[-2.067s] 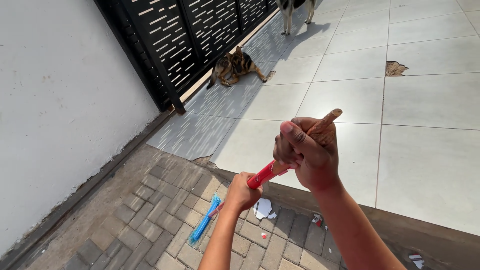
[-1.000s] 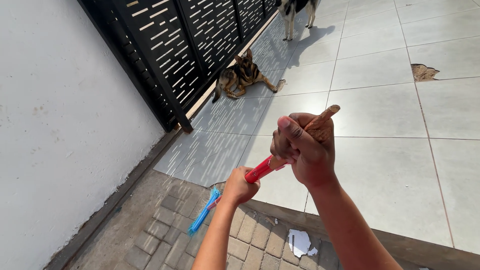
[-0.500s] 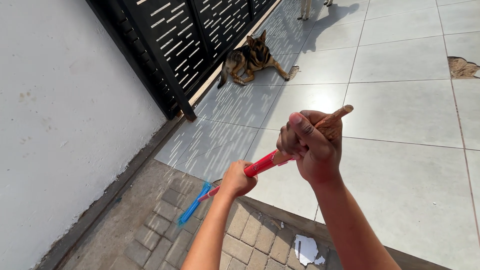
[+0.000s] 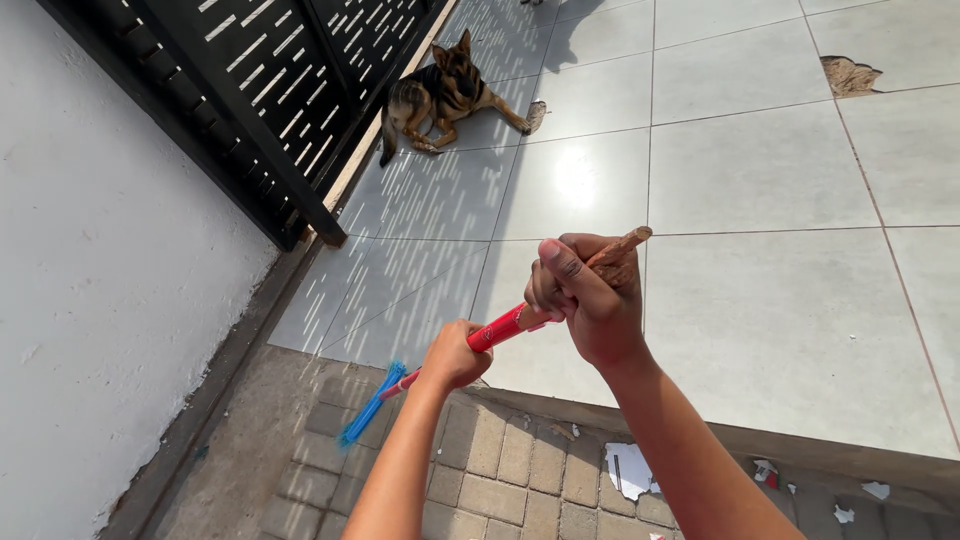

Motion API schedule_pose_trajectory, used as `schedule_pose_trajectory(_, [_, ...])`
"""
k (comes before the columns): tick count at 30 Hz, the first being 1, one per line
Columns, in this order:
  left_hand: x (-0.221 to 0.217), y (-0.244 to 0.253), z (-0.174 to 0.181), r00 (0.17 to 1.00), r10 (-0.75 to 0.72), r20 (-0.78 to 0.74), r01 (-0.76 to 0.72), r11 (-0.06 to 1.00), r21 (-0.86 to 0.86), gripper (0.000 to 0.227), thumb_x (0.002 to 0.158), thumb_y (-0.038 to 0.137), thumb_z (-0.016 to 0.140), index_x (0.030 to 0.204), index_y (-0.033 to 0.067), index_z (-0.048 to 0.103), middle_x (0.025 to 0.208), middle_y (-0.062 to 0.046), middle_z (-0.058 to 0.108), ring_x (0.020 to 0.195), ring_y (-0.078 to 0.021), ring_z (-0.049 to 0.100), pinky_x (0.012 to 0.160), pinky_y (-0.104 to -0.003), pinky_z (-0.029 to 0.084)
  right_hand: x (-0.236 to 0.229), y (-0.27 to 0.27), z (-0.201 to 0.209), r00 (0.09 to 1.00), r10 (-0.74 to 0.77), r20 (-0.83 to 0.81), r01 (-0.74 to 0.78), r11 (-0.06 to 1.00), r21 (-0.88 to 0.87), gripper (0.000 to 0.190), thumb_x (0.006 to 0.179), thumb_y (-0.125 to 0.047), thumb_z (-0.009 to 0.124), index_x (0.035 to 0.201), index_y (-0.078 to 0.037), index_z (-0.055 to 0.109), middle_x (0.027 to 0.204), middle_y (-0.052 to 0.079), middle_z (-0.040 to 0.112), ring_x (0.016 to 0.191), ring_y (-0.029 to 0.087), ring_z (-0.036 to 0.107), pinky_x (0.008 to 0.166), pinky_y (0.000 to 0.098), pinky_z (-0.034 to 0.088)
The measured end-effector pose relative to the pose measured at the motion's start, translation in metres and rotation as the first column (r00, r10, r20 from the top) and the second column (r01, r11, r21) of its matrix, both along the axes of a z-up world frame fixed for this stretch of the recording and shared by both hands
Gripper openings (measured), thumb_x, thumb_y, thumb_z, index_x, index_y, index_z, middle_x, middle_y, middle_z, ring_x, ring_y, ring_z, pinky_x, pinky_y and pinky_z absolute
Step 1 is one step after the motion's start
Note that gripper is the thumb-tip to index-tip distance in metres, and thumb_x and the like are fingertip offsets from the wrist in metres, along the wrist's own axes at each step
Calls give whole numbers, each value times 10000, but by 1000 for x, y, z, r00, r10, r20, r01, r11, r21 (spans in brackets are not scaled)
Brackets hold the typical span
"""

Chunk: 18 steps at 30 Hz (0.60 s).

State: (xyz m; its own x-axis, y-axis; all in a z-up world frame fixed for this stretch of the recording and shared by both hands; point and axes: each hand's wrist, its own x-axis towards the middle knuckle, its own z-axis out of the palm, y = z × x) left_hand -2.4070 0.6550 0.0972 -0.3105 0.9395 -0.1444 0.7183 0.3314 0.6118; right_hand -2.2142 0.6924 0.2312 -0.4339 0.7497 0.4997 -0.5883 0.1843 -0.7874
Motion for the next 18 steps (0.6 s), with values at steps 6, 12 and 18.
schedule_pose_trajectory(6, [-112,-13,-45,992,-110,54,110,994,9,154,777,129,641,870,86,756,817,-201,722,822,-402,676,776,-460,531,-102,-36,-20,990,-11,142,10,1000,9,470,987,-138,626,589,-87,382,521,17,413,488,127,442,502,309,428])
schedule_pose_trajectory(12, [-172,-41,-79,968,-209,139,217,975,-45,141,793,174,694,885,70,718,758,-191,699,730,-373,662,730,-433,523,-152,-67,-46,962,155,223,-163,987,15,442,978,-150,634,618,-74,389,584,13,441,573,119,437,557,303,411])
schedule_pose_trajectory(18, [-190,-64,-107,922,-352,161,357,934,-1,150,793,159,704,881,39,706,731,-198,678,692,-375,628,709,-405,529,-168,-101,-44,910,145,387,-198,975,99,452,979,-193,625,593,-41,446,560,3,414,550,97,404,514,279,326])
